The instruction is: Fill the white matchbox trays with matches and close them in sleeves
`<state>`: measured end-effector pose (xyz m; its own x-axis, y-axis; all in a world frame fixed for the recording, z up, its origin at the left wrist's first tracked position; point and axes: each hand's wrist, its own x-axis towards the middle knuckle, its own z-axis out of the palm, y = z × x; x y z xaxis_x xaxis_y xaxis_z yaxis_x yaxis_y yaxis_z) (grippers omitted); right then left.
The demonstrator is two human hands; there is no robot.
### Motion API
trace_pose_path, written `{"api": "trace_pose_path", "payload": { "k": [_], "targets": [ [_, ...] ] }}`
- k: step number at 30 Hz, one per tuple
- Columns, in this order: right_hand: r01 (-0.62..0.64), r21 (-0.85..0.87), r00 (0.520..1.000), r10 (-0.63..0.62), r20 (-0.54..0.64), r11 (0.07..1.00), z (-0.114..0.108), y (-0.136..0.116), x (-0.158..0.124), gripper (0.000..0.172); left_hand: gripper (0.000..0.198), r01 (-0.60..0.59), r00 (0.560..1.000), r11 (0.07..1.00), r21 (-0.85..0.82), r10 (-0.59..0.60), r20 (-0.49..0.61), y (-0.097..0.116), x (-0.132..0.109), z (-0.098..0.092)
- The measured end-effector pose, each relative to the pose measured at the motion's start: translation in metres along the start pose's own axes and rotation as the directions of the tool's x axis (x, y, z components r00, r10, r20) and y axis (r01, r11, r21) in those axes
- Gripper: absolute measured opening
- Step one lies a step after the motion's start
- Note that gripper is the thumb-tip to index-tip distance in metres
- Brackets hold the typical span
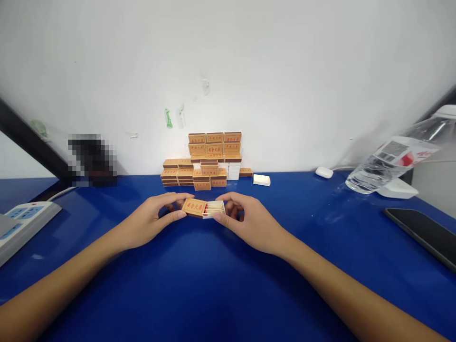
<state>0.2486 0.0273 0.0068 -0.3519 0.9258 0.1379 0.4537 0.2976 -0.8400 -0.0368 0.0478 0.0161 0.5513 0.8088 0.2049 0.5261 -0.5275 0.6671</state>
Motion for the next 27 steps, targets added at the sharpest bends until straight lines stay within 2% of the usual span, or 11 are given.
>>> {"api": "trace_pose_path", "payload": {
  "k": [9, 18, 27],
  "targets": [
    [-0.085, 0.133, 0.996, 0.088, -0.024, 0.987, 0.009, -0.005, -0.003, 0.036, 0.042, -0.014, 1.000, 1.000, 0.003, 0.014, -0.024, 0.009, -0.002, 0.009],
    [-0.094, 0.078, 0.995, 0.097, -0.039, 0.993, 0.010, -0.007, -0.004, 0.038, 0.041, 0.010, 0.999, 1.000, 0.015, -0.009, -0.034, 0.010, -0.005, 0.010],
    [-0.133, 0.104, 0.991, 0.135, -0.014, 0.986, 0.012, -0.009, -0.005, 0.034, 0.043, -0.044, 0.998, 0.998, 0.049, 0.046, -0.039, 0.017, -0.008, 0.013]
  ]
}}
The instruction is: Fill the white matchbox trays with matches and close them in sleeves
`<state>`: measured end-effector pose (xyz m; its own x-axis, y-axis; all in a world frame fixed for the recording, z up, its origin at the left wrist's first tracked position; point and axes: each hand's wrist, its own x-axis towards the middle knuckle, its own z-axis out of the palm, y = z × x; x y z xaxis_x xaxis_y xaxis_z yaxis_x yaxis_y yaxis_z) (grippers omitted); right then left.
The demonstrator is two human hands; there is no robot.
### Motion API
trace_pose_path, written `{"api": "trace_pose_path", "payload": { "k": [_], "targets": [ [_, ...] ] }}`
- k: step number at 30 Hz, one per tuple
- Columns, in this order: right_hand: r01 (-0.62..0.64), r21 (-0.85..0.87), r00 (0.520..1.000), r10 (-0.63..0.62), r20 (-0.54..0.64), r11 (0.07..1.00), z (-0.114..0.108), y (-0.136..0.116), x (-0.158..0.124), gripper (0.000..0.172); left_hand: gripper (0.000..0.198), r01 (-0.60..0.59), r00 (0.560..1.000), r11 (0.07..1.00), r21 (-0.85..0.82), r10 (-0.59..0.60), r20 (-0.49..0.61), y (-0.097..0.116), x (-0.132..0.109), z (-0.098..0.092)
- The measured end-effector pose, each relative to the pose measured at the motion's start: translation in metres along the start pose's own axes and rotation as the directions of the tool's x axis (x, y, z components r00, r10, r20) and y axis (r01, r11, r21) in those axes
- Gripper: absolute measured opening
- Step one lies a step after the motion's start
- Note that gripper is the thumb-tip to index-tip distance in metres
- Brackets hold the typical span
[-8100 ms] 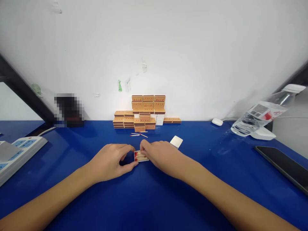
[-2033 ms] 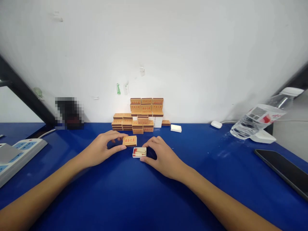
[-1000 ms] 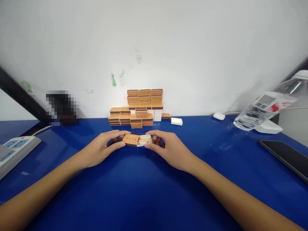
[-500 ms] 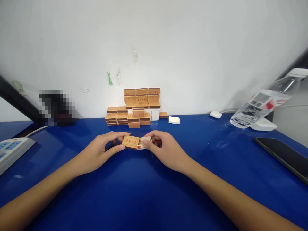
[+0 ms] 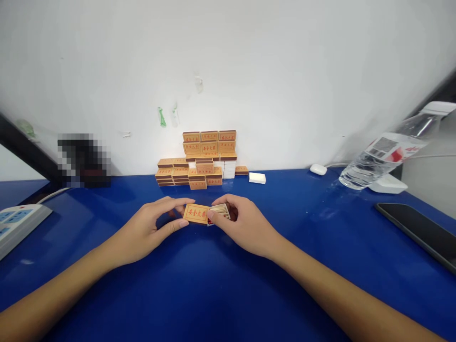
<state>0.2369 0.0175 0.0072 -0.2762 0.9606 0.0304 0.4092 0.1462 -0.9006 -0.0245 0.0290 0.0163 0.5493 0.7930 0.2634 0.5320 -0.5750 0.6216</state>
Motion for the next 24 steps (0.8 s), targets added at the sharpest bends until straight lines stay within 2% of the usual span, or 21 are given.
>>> {"api": "trace_pose_path", "payload": {
  "k": [7, 14, 17, 20, 24],
  "targets": [
    [0.017, 0.045, 0.999, -0.019, 0.039, 0.999, -0.005, 0.000, -0.001, 0.039, 0.041, 0.051, 0.999, 0.998, -0.042, -0.051, -0.007, -0.001, 0.005, -0.001],
    [0.006, 0.143, 0.998, -0.015, 0.064, 0.990, -0.012, -0.006, 0.001, 0.060, 0.045, 0.116, 0.992, 0.976, -0.182, -0.122, -0.024, -0.004, 0.006, -0.006],
    [0.027, 0.146, 0.996, -0.039, 0.084, 0.989, -0.014, -0.006, 0.001, 0.055, 0.045, 0.123, 0.991, 0.967, -0.221, -0.131, -0.022, -0.006, 0.007, -0.007],
    [0.029, 0.145, 0.999, -0.035, 0.042, 0.989, -0.013, -0.007, 0.000, 0.050, 0.046, 0.120, 0.991, 0.969, -0.218, -0.129, -0.025, -0.006, 0.009, -0.007],
    [0.026, 0.175, 1.000, -0.025, -0.005, 0.984, -0.009, -0.006, 0.000, 0.052, 0.044, 0.112, 0.992, 0.964, -0.243, -0.122, -0.028, -0.005, 0.009, -0.007]
  ]
}}
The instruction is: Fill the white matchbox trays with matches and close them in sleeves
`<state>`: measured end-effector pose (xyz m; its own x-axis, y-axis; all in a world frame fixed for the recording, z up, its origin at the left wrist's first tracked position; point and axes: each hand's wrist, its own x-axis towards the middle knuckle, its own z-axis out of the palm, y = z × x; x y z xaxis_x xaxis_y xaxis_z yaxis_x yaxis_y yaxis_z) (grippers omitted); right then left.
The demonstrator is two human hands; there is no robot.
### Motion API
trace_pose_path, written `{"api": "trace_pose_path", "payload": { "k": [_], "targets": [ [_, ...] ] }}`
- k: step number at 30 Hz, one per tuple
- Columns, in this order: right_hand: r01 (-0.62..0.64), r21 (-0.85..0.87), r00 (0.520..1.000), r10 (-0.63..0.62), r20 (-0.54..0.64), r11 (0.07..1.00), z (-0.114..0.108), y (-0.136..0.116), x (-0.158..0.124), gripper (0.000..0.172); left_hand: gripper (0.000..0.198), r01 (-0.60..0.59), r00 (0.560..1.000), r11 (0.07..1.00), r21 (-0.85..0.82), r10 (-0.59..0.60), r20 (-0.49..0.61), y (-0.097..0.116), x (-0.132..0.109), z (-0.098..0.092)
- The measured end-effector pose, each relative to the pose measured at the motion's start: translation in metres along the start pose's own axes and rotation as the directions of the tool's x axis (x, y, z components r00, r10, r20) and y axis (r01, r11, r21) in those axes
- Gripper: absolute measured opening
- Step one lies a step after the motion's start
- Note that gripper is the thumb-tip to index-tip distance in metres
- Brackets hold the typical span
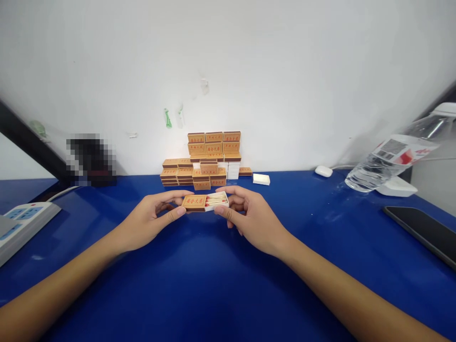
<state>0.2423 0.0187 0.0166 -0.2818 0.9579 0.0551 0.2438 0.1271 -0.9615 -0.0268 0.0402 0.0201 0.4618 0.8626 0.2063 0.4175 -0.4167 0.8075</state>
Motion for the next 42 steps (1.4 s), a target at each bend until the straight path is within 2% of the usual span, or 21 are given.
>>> {"api": "trace_pose_path", "payload": {
  "k": [9, 11, 13, 15, 19, 21, 24, 26, 29, 32, 35, 42],
  "targets": [
    [-0.010, 0.061, 1.000, 0.009, 0.019, 0.998, 0.008, 0.004, -0.001, 0.056, 0.038, -0.038, 0.999, 0.998, -0.054, 0.039, 0.012, 0.007, -0.004, 0.009],
    [-0.003, 0.081, 1.000, 0.002, 0.004, 0.997, 0.013, 0.003, -0.003, 0.067, 0.039, -0.019, 0.999, 0.997, -0.068, 0.017, -0.031, 0.008, -0.004, 0.011],
    [0.024, 0.110, 0.998, -0.017, -0.064, 0.994, 0.019, 0.003, -0.007, 0.078, 0.040, 0.002, 0.995, 0.997, -0.074, -0.009, -0.102, 0.008, -0.004, 0.012],
    [0.048, 0.103, 0.993, -0.037, -0.108, 0.993, 0.027, 0.002, -0.013, 0.081, 0.040, -0.003, 0.986, 0.997, -0.074, -0.009, -0.165, 0.009, -0.005, 0.014],
    [0.000, -0.007, 0.998, 0.001, 0.071, 1.000, 0.037, 0.000, -0.026, 0.078, 0.040, -0.025, 0.986, 0.997, -0.075, 0.012, -0.164, 0.011, -0.007, 0.020],
    [-0.004, -0.034, 0.999, 0.006, 0.051, 0.999, 0.035, 0.000, -0.026, 0.080, 0.041, -0.020, 0.987, 0.999, -0.046, 0.013, -0.159, 0.009, -0.007, 0.019],
    [0.045, -0.075, 0.991, -0.054, -0.121, 0.996, 0.023, 0.003, -0.017, 0.073, 0.045, -0.001, 0.976, 0.997, 0.071, 0.016, -0.215, 0.002, -0.002, 0.004],
    [0.077, -0.136, 0.978, -0.102, -0.184, 0.988, 0.013, 0.006, -0.008, 0.063, 0.048, 0.008, 0.961, 0.989, 0.145, 0.033, -0.276, -0.004, 0.004, -0.012],
    [0.068, -0.233, 0.976, -0.113, -0.188, 0.970, 0.007, 0.009, -0.002, 0.054, 0.047, 0.006, 0.944, 0.961, 0.275, 0.085, -0.317, -0.013, 0.017, -0.038],
    [0.055, -0.322, 0.981, -0.112, -0.160, 0.945, 0.009, 0.008, -0.003, 0.048, 0.049, 0.037, 0.937, 0.922, 0.385, 0.102, -0.333, -0.023, 0.032, -0.054],
    [0.097, -0.414, 0.980, -0.160, -0.119, 0.905, 0.012, 0.004, -0.008, 0.039, 0.045, 0.024, 0.944, 0.879, 0.476, 0.136, -0.299, -0.032, 0.046, -0.056],
    [0.161, -0.472, 0.966, -0.236, -0.103, 0.867, 0.008, -0.002, -0.008, 0.025, 0.032, -0.008, 0.928, 0.774, 0.633, 0.241, -0.283, -0.035, 0.066, -0.040]
  ]
}}
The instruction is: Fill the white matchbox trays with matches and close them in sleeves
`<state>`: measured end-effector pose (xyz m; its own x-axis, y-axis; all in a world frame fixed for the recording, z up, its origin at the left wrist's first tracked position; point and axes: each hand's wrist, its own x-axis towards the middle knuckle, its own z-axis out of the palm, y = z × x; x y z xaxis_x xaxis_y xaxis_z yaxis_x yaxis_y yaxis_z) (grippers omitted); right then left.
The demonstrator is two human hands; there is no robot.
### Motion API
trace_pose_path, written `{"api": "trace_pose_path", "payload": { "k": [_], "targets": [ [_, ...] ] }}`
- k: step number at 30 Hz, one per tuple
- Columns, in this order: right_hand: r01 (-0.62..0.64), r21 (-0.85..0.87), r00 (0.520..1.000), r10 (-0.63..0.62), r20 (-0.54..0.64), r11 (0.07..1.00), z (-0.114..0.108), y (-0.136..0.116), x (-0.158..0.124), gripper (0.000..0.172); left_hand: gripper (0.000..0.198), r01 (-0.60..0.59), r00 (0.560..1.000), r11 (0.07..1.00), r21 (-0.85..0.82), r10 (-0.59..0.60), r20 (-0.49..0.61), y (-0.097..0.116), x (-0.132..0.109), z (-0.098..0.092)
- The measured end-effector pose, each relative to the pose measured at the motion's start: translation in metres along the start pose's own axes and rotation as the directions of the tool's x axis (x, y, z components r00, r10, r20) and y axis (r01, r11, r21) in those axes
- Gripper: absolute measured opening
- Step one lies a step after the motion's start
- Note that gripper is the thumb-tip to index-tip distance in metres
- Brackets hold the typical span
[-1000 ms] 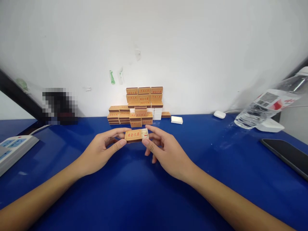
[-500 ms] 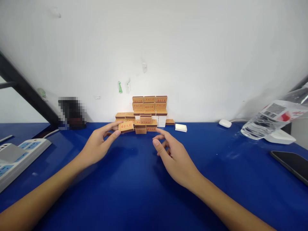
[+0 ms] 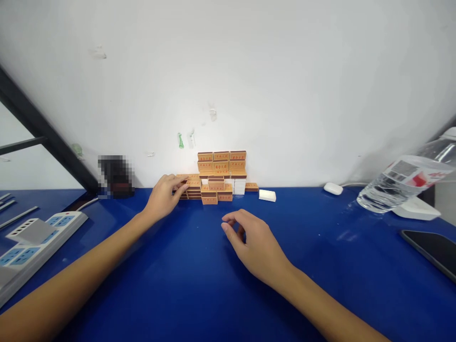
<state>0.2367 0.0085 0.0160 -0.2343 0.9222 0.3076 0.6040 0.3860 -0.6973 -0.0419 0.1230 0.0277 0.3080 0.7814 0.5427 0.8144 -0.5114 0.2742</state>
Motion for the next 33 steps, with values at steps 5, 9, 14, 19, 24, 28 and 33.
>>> {"api": "trace_pose_path", "payload": {
  "k": [5, 9, 14, 19, 24, 28, 33],
  "targets": [
    [0.001, -0.002, 1.000, -0.001, 0.027, 1.000, 0.000, 0.002, -0.001, 0.022, 0.028, -0.032, 0.999, 0.999, 0.032, 0.033, -0.015, 0.008, 0.001, 0.000],
    [0.007, -0.017, 0.999, -0.006, 0.046, 1.000, 0.000, 0.005, -0.001, 0.023, 0.029, -0.037, 0.999, 0.996, 0.083, 0.040, -0.028, 0.022, -0.010, -0.008],
    [0.117, -0.209, 0.993, -0.107, 0.055, 0.971, 0.001, 0.020, 0.007, 0.026, 0.026, -0.192, 0.972, 0.981, -0.014, 0.193, 0.137, 0.052, -0.049, -0.018],
    [0.282, -0.421, 0.959, -0.264, 0.102, 0.862, 0.008, 0.038, 0.007, 0.047, 0.057, -0.208, 0.900, 0.971, -0.116, 0.236, 0.366, 0.057, -0.078, -0.022],
    [0.347, -0.473, 0.938, -0.311, 0.156, 0.810, 0.009, 0.042, -0.001, 0.045, 0.065, -0.222, 0.853, 0.975, -0.024, 0.206, 0.480, 0.051, -0.079, -0.025],
    [0.365, -0.510, 0.930, -0.335, 0.153, 0.779, 0.009, 0.043, -0.001, 0.042, 0.062, -0.264, 0.841, 0.964, 0.028, 0.216, 0.497, 0.051, -0.080, -0.023],
    [0.385, -0.523, 0.920, -0.360, 0.155, 0.760, 0.010, 0.045, 0.001, 0.039, 0.062, -0.276, 0.846, 0.960, 0.038, 0.224, 0.485, 0.050, -0.082, -0.019]
  ]
}}
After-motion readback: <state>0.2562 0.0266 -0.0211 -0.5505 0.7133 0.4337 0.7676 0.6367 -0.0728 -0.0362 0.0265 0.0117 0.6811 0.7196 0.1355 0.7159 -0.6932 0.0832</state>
